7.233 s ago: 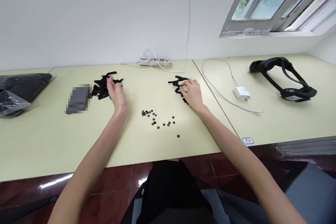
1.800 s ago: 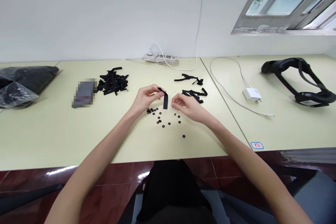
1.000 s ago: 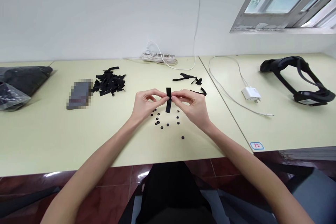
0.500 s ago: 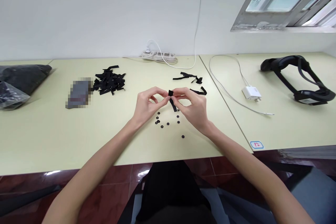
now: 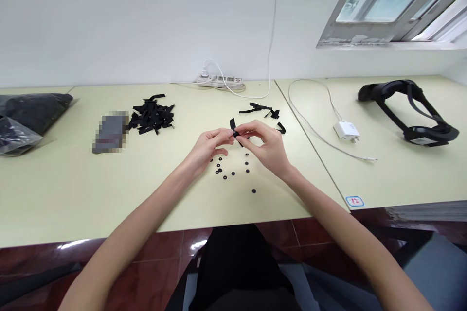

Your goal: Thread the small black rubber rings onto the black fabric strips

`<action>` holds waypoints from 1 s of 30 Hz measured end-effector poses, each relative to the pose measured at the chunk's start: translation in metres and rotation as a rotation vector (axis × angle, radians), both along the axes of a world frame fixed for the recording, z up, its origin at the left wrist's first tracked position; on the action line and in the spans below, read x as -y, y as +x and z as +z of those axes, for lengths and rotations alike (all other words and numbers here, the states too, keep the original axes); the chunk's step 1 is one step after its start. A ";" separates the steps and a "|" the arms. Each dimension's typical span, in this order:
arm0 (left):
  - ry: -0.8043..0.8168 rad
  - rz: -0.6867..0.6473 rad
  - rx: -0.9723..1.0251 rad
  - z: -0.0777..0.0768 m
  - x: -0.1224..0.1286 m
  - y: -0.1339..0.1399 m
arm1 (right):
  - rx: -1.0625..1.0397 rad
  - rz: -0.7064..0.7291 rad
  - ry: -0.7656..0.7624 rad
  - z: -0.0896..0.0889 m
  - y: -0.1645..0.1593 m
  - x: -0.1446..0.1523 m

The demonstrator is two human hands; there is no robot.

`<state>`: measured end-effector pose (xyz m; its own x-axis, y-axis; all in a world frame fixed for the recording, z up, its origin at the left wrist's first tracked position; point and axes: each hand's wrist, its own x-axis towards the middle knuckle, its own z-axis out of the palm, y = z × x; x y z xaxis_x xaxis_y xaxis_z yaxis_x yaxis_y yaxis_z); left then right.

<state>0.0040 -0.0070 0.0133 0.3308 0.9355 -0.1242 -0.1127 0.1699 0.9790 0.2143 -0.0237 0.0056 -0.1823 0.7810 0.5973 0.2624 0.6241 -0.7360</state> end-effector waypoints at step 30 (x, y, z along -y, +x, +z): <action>1.053 0.190 -0.483 -0.005 0.004 -0.001 | -0.321 0.110 -0.531 0.006 0.008 -0.007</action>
